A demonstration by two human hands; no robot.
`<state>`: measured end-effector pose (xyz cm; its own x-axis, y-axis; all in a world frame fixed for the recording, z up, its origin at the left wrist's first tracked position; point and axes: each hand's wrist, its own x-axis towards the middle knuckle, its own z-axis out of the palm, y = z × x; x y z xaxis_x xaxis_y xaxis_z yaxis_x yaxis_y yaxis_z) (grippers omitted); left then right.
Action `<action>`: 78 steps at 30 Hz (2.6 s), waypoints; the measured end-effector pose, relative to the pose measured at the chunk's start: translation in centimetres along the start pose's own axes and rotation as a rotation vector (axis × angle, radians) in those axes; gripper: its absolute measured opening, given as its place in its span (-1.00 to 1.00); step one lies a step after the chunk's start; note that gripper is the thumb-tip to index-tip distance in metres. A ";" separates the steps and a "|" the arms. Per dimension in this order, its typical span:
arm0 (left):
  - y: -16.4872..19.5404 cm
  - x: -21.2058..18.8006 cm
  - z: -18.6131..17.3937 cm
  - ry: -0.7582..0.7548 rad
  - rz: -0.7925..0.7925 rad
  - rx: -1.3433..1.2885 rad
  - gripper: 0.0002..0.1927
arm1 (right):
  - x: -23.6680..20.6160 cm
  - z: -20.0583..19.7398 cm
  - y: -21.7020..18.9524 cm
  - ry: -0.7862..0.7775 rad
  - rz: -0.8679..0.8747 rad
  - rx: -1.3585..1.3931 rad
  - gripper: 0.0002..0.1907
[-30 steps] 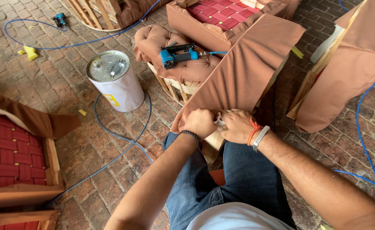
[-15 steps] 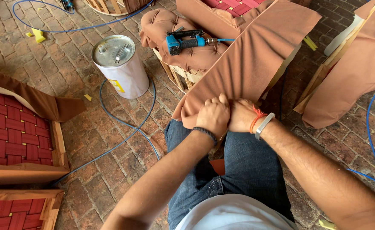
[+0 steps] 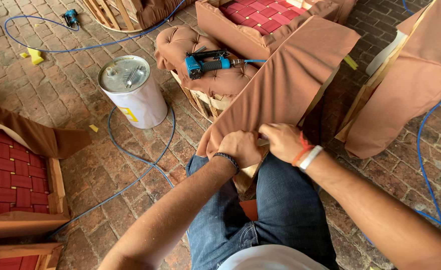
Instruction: The person wraps brown fabric around a rectangular chair frame and secures it using a pneumatic staple gun. They repeatedly pull the fabric taut, fold edges, and staple along the sides to attach the fabric to the frame.
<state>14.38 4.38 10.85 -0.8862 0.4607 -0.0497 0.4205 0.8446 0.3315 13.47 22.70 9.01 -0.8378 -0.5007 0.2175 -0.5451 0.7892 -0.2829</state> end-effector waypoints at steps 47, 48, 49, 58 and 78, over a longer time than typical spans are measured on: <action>0.4 -8.7 5.2 0.377 -0.096 -0.177 -0.90 | -3.3 1.3 -6.4 0.161 -0.178 -0.079 -0.78; 0.7 -9.4 5.4 0.400 -0.097 -0.194 -0.91 | -3.7 1.4 -6.8 0.200 -0.181 -0.066 -0.75; 0.9 -9.9 5.5 0.424 -0.094 -0.213 -0.93 | -4.1 1.6 -7.2 0.240 -0.182 -0.057 -0.72; 0.8 -9.6 5.8 0.486 -0.034 -0.266 -0.94 | -4.3 3.8 -5.9 0.266 -0.181 -0.051 -0.68; -3.5 -0.2 2.9 0.282 0.144 0.130 -0.24 | -3.2 4.0 -5.8 0.535 -0.328 0.046 -0.69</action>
<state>13.71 2.12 7.02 -0.8273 0.4990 0.2578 0.5501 0.8126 0.1926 19.21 18.28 6.19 -0.5024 -0.4572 0.7339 -0.7818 0.6028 -0.1596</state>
